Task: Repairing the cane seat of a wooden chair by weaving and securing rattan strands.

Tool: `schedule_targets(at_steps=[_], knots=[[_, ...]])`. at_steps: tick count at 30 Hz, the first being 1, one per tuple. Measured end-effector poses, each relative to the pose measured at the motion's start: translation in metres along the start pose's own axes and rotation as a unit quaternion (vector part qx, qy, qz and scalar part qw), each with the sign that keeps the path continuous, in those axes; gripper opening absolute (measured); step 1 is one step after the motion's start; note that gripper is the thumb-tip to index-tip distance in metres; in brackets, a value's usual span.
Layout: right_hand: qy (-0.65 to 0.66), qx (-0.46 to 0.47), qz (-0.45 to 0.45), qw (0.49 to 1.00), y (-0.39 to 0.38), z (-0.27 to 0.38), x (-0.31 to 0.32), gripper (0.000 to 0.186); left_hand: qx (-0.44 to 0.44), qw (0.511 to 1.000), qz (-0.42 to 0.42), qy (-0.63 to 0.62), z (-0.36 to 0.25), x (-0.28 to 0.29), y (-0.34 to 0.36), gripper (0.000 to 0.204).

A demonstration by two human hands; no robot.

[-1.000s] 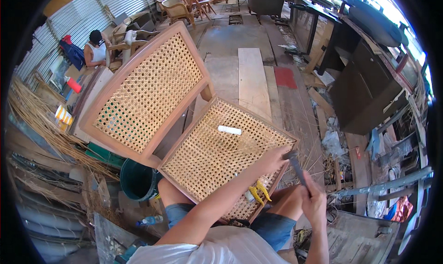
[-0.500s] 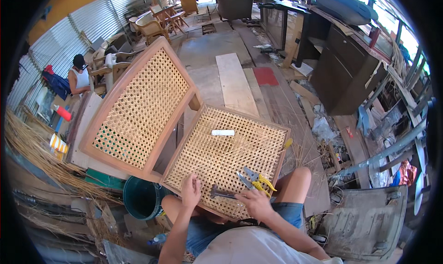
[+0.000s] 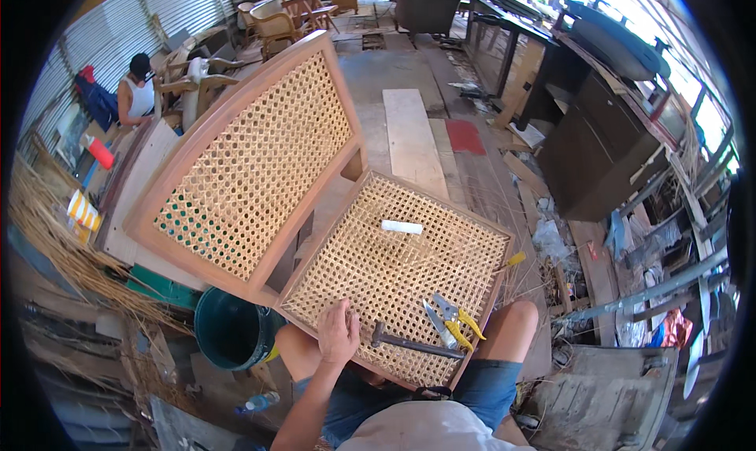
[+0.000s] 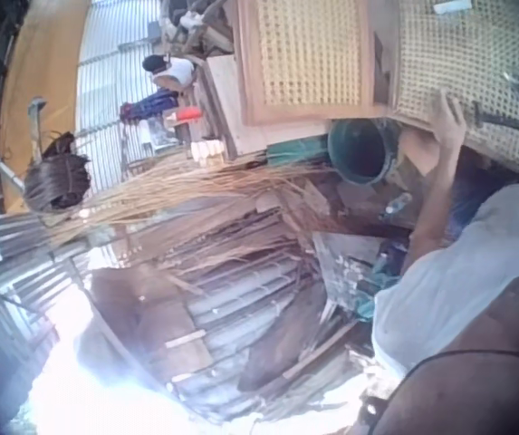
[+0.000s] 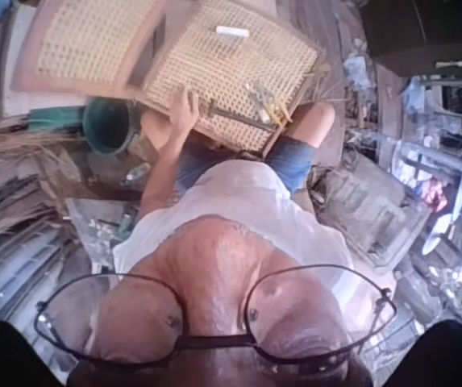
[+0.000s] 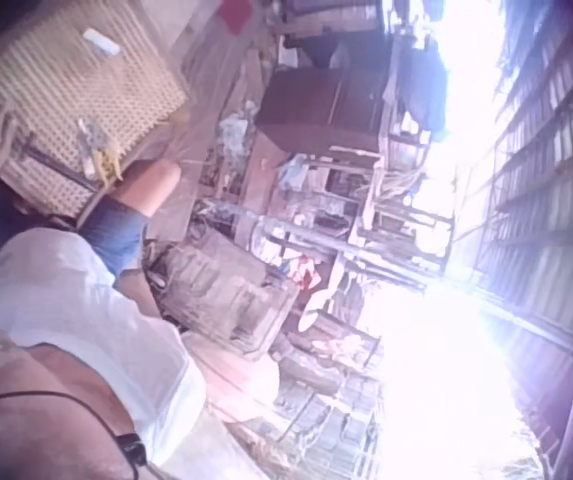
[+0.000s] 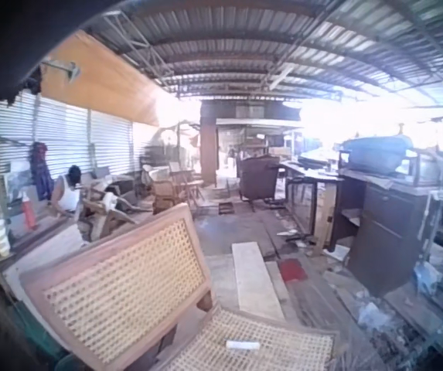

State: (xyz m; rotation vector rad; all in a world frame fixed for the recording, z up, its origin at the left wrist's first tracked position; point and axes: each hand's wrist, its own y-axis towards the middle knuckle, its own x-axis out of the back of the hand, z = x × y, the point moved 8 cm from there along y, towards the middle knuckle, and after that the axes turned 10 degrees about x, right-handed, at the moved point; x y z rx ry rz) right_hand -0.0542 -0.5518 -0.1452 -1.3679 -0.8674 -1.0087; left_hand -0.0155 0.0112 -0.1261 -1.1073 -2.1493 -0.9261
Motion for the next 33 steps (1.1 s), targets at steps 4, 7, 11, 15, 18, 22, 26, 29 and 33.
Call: schedule_targets(at_steps=[4, 7, 11, 15, 18, 22, 26, 29, 33], knots=[[0.006, 0.0, -0.029, 1.0, 0.014, 0.023, 0.012, 0.016, -0.01, 1.0, 0.026, 0.011, -0.004, -0.003, 0.003, 0.041], [0.005, 0.0, -0.034, 0.999, 0.019, 0.032, 0.018, 0.016, -0.012, 0.999, 0.023, 0.044, -0.004, -0.005, 0.005, 0.04], [0.003, 0.006, -0.039, 0.999, 0.028, 0.041, 0.023, 0.016, 0.011, 0.998, 0.024, 0.049, 0.0, -0.007, 0.002, 0.039], [0.005, 0.005, -0.045, 0.999, 0.035, 0.05, 0.031, 0.016, 0.024, 0.999, 0.011, 0.048, 0.0, -0.005, 0.002, 0.036], [0.005, 0.012, -0.051, 0.999, 0.037, 0.056, 0.036, 0.016, 0.022, 0.999, 0.01, 0.041, -0.001, -0.005, 0.004, 0.035], [0.008, 0.017, -0.066, 0.998, 0.045, 0.065, 0.041, 0.017, 0.01, 0.999, 0.008, 0.048, -0.002, -0.006, 0.003, 0.037], [0.003, 0.027, -0.085, 0.996, 0.058, 0.081, 0.049, 0.018, 0.013, 0.998, 0.016, 0.054, 0.003, -0.009, 0.001, 0.038], [-0.003, 0.038, -0.105, 0.994, 0.07, 0.1, 0.06, 0.018, 0.001, 0.998, 0.013, 0.057, 0.001, -0.01, 0.0, 0.037], [-0.017, 0.04, -0.133, 0.99, 0.094, 0.127, 0.076, 0.019, -0.009, 0.999, 0.0, 0.045, -0.002, -0.008, 0.002, 0.037]])
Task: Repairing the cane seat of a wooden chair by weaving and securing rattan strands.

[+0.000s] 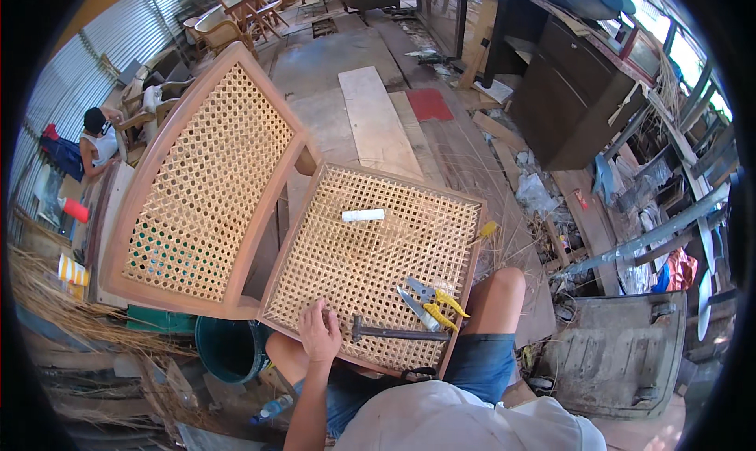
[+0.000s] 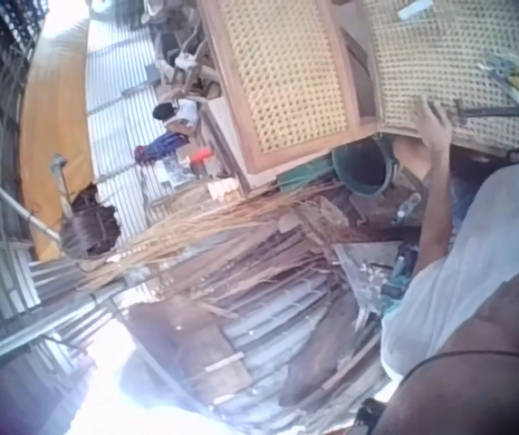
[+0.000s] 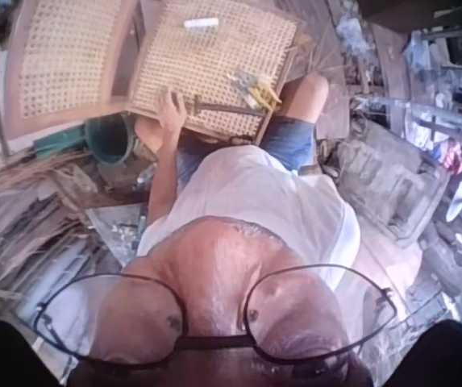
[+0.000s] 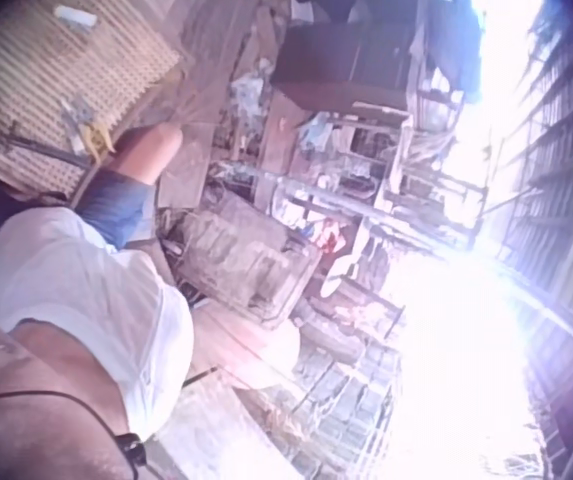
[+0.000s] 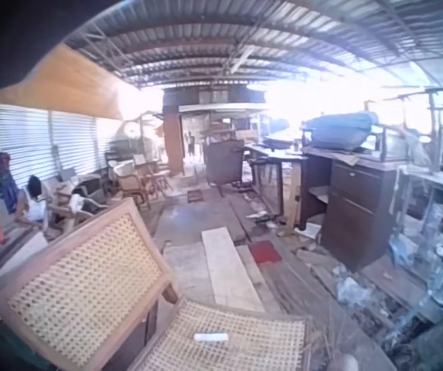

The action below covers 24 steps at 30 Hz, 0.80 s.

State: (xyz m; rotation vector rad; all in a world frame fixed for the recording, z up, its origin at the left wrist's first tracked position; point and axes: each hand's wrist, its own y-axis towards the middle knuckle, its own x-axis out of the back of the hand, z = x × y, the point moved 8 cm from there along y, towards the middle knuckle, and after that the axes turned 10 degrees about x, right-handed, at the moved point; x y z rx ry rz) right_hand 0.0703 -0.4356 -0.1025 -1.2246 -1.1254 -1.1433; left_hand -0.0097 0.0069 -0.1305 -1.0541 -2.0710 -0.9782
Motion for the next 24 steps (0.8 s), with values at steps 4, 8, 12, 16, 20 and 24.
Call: schedule_targets(at_steps=[4, 8, 12, 16, 20, 24], knots=[[-0.019, -0.006, -0.015, 1.0, 0.028, 0.019, 0.001, 0.021, 0.009, 1.0, 0.018, 0.016, 0.001, -0.003, 0.0, 0.038], [-0.037, -0.01, -0.024, 0.999, 0.049, 0.031, 0.001, 0.022, 0.013, 1.0, 0.014, 0.015, 0.003, -0.002, -0.002, 0.038], [-0.057, -0.018, -0.026, 0.998, 0.057, 0.04, 0.007, 0.024, 0.015, 0.999, 0.009, 0.029, 0.004, -0.004, -0.001, 0.037], [-0.073, -0.022, -0.028, 0.997, 0.059, 0.042, 0.006, 0.025, 0.016, 1.0, 0.007, 0.016, 0.003, -0.004, 0.0, 0.037], [-0.06, 0.017, 0.01, 0.998, 0.04, 0.025, -0.015, 0.026, 0.02, 0.998, 0.027, 0.046, 0.008, -0.009, -0.004, 0.035], [-0.027, 0.11, 0.117, 0.987, -0.026, -0.019, -0.019, 0.025, 0.008, 1.0, 0.02, -0.005, 0.013, -0.011, -0.004, 0.034]])
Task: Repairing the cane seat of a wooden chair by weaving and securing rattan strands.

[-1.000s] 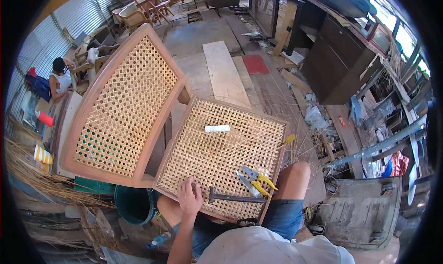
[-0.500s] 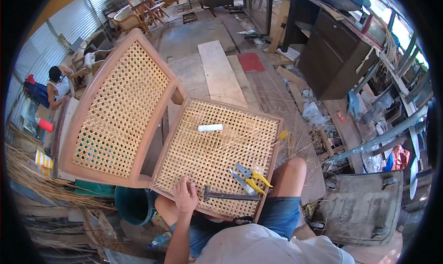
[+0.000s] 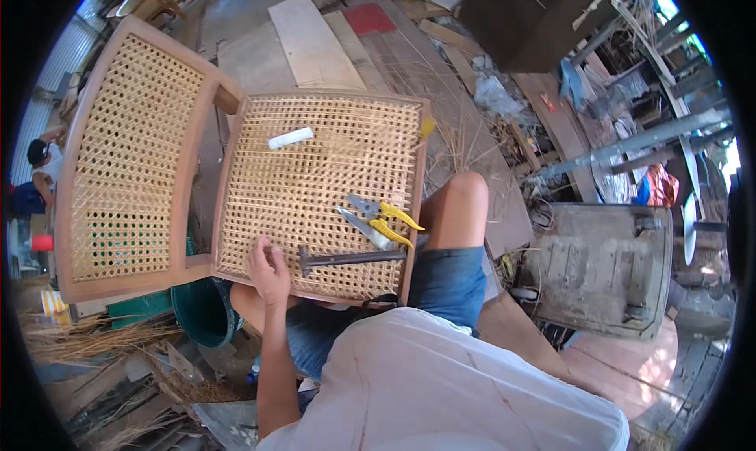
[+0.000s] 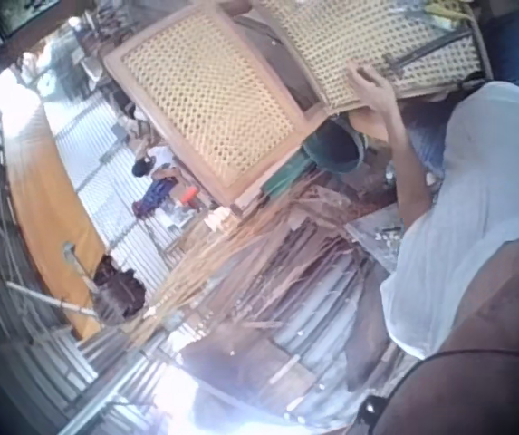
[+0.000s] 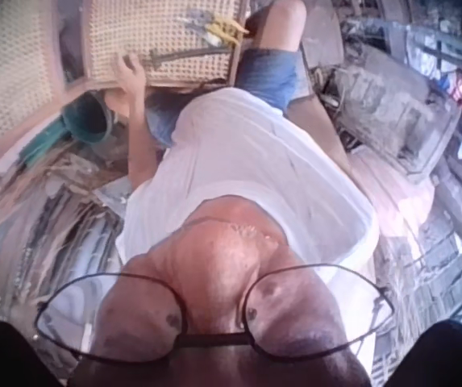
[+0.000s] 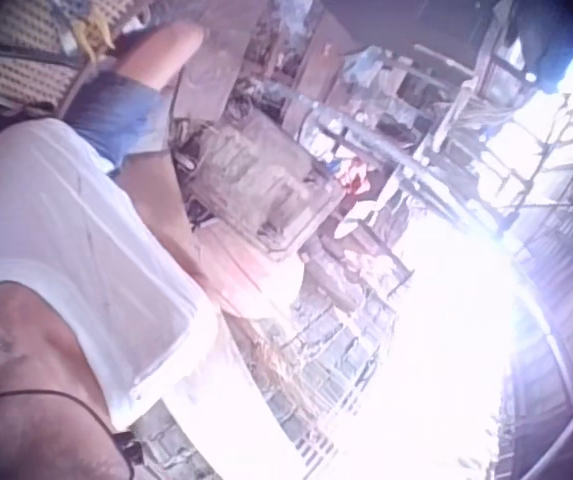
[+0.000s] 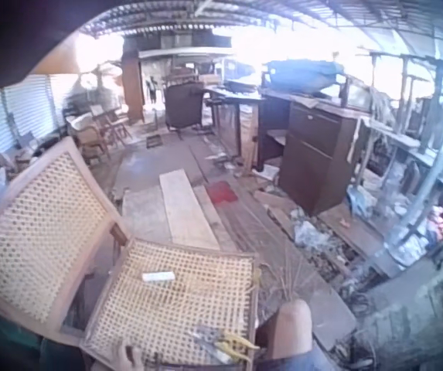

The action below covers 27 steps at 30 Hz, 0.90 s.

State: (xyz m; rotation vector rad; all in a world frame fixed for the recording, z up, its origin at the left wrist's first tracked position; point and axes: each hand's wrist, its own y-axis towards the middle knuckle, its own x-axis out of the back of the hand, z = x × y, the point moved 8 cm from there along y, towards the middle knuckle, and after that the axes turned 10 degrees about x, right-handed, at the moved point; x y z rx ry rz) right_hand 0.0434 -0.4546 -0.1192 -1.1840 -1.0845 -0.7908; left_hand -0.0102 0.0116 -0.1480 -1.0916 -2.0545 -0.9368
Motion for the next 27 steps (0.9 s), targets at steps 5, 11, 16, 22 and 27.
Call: schedule_targets(at_steps=[5, 11, 16, 22, 27], knots=[[0.108, 0.147, 0.101, 0.978, -0.048, -0.035, 0.037, 0.027, 0.042, 0.996, 0.009, -0.074, 0.003, -0.003, 0.005, 0.036], [0.427, 0.104, -0.428, 0.79, 0.108, -0.025, 0.11, 0.051, 0.015, 0.988, -0.025, -0.149, -0.067, -0.006, 0.023, 0.036], [0.435, 0.181, -0.345, 0.812, 0.151, 0.008, 0.106, 0.026, 0.007, 0.948, 0.109, -0.298, -0.165, -0.062, 0.05, 0.033], [0.394, 0.078, -0.344, 0.849, 0.149, 0.008, 0.103, 0.025, -0.035, 0.955, 0.167, -0.244, -0.24, -0.103, 0.062, 0.032], [0.379, 0.236, -0.364, 0.818, 0.132, 0.016, 0.142, 0.018, 0.088, 0.924, 0.215, -0.304, -0.22, -0.129, 0.076, 0.027]])
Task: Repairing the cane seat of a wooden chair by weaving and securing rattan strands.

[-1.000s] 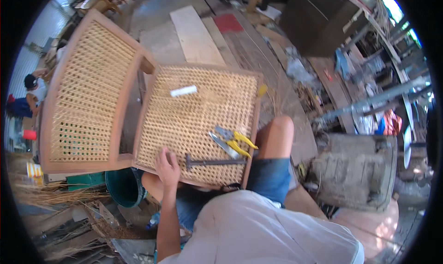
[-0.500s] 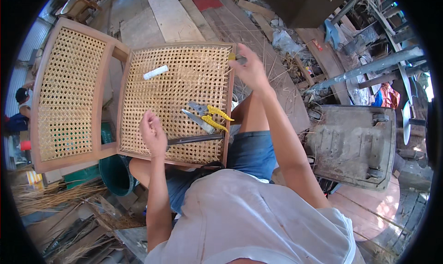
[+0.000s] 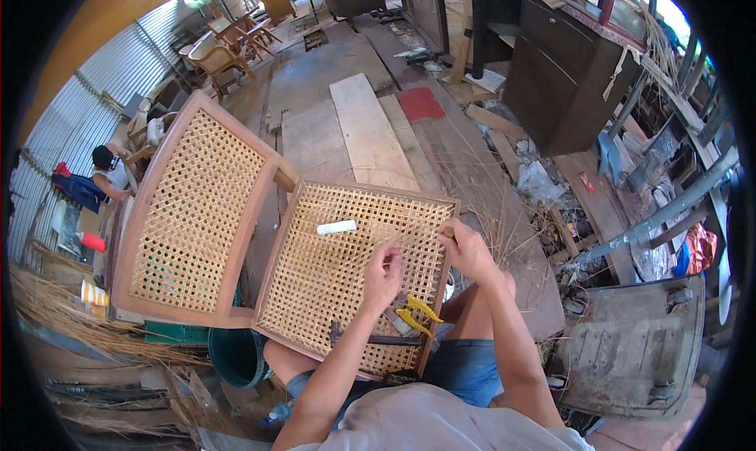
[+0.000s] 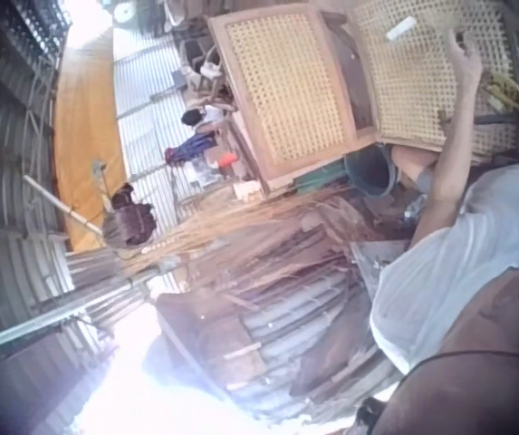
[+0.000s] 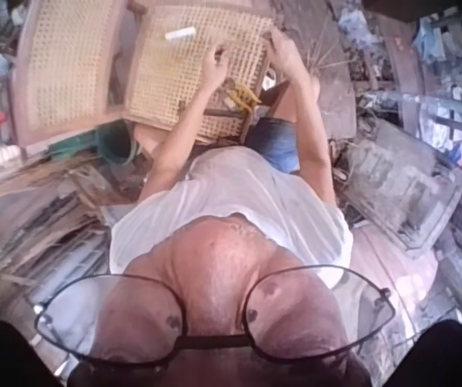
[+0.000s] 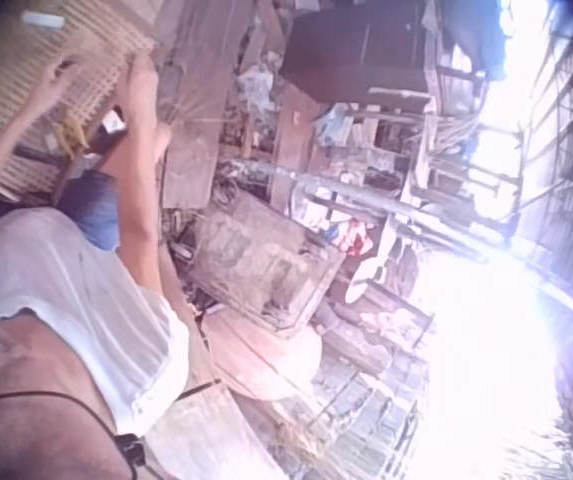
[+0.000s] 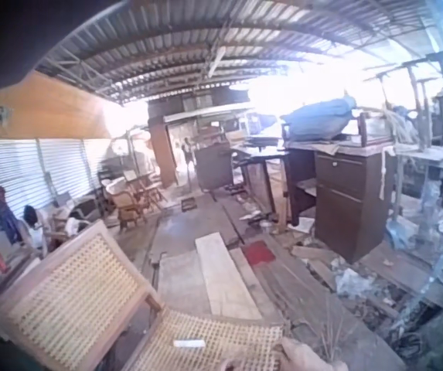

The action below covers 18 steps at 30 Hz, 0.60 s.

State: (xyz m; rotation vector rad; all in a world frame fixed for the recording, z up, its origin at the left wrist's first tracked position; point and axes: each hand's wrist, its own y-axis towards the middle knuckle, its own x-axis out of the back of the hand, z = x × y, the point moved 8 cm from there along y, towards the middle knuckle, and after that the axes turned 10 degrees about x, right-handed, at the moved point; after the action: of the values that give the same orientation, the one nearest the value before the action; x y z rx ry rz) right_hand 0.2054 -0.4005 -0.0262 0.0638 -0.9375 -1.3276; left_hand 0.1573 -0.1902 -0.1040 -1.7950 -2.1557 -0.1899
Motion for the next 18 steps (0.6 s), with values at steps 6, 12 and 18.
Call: schedule_targets(at_steps=[6, 12, 18], knots=[[0.037, -0.091, 0.086, 0.991, -0.007, 0.007, -0.031, 0.039, 0.038, 0.991, -0.032, -0.123, 0.024, 0.011, 0.04, 0.021], [-0.064, -0.099, 0.24, 0.964, -0.07, 0.011, -0.146, 0.033, 0.015, 0.997, -0.001, -0.074, -0.01, -0.023, 0.059, 0.022], [-0.006, -0.064, 0.248, 0.967, -0.086, 0.015, -0.122, 0.027, -0.052, 0.99, 0.117, 0.051, -0.031, -0.078, 0.048, 0.02]])
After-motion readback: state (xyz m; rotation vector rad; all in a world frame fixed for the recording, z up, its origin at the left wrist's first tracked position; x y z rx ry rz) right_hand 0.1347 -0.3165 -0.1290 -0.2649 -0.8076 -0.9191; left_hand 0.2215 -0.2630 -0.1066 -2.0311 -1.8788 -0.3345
